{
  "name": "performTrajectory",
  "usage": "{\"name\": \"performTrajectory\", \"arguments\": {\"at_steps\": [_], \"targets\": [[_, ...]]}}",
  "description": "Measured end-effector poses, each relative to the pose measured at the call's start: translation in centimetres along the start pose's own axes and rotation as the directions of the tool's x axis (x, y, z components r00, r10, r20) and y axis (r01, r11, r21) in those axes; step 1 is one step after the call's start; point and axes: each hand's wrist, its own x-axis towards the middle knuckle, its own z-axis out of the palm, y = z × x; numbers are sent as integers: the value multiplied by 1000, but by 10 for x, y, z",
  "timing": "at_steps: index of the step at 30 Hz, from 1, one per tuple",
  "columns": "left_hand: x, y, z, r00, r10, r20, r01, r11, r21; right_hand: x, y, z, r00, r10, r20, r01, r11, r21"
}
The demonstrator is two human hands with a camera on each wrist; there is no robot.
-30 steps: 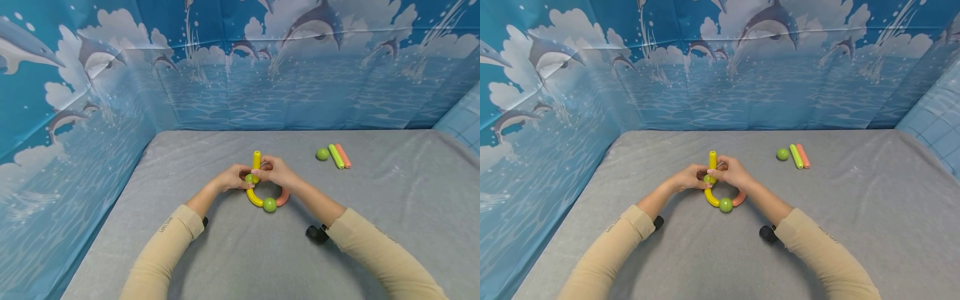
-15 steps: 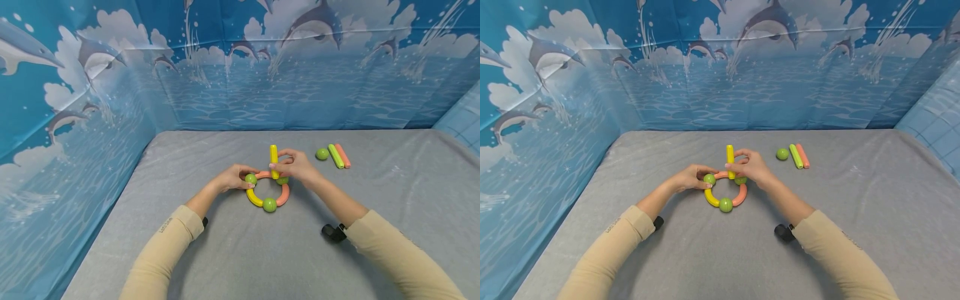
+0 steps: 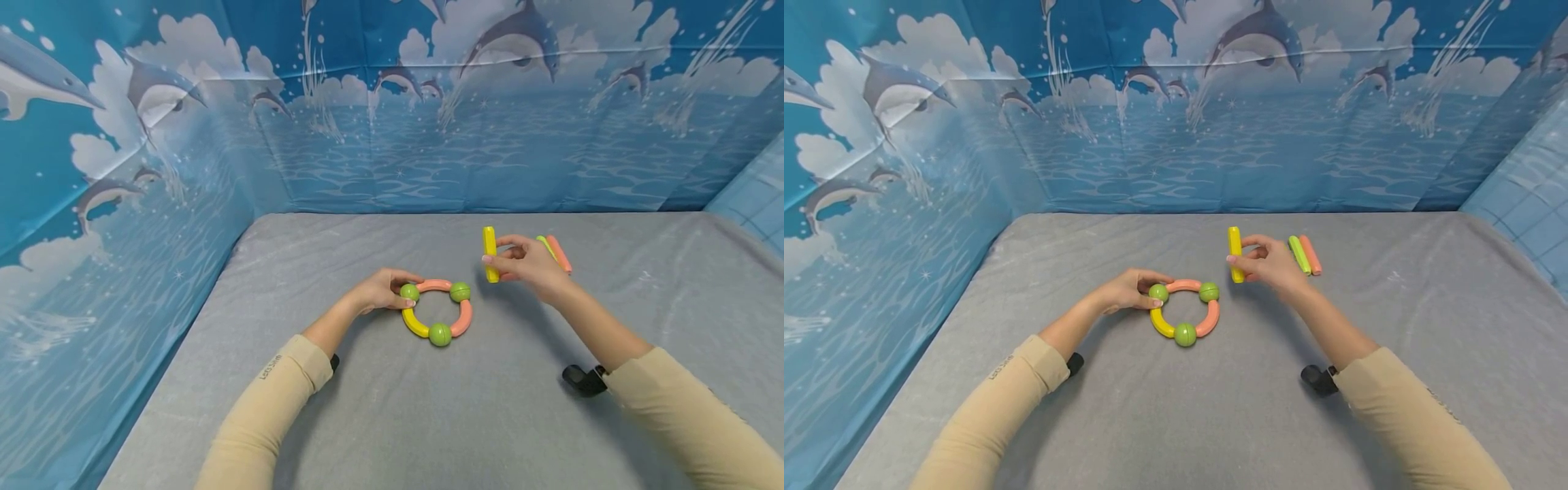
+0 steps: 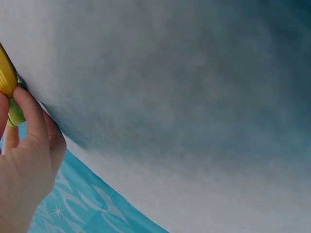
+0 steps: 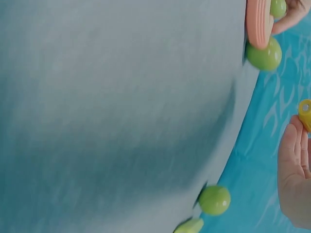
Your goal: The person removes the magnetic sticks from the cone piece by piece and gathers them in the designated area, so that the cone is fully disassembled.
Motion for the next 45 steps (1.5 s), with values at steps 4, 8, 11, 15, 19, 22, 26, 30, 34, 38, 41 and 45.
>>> {"name": "performTrajectory", "arguments": {"at_steps": [4,8,11,15,19,22,26,30,34,38,41,45], "targets": [[0,0,0,1000,-4,-1,4,1000,3,-1,5,-14,1000,0,-19,-1,999,-40],[1,0,0,1000,-9,-5,9,1000,4,-3,10,-27,999,-3,-37,0,997,-71],[1,-1,0,1000,-6,-5,6,1000,2,-5,14,-39,999,2,-52,-7,996,-93],[1,-1,0,1000,-5,-3,5,1000,5,-7,20,-54,997,6,-75,-15,994,-109],[1,0,0,1000,-11,-6,11,1000,5,-7,30,-65,995,21,-93,-34,990,-135],[1,1,0,1000,-24,-13,24,1000,0,-7,36,-72,993,35,-109,-52,986,-159],[1,1,1,999,-34,-16,34,999,1,-8,42,-81,988,57,-143,-83,980,-180],[1,0,1,999,-31,-16,31,1000,5,-9,47,-89,982,80,-171,-113,974,-198],[1,0,1,999,-41,-21,41,999,-1,-6,53,-96,979,88,-186,-128,968,-216],[1,0,1,999,-43,-18,43,999,2,3,71,-104,971,108,-213,-153,966,-208],[1,0,1,999,-38,-14,38,999,3,14,88,-111,963,132,-236,-178,966,-187],[1,0,1,999,-33,-13,33,999,-1,25,100,-114,948,168,-271,-224,955,-194]]}}
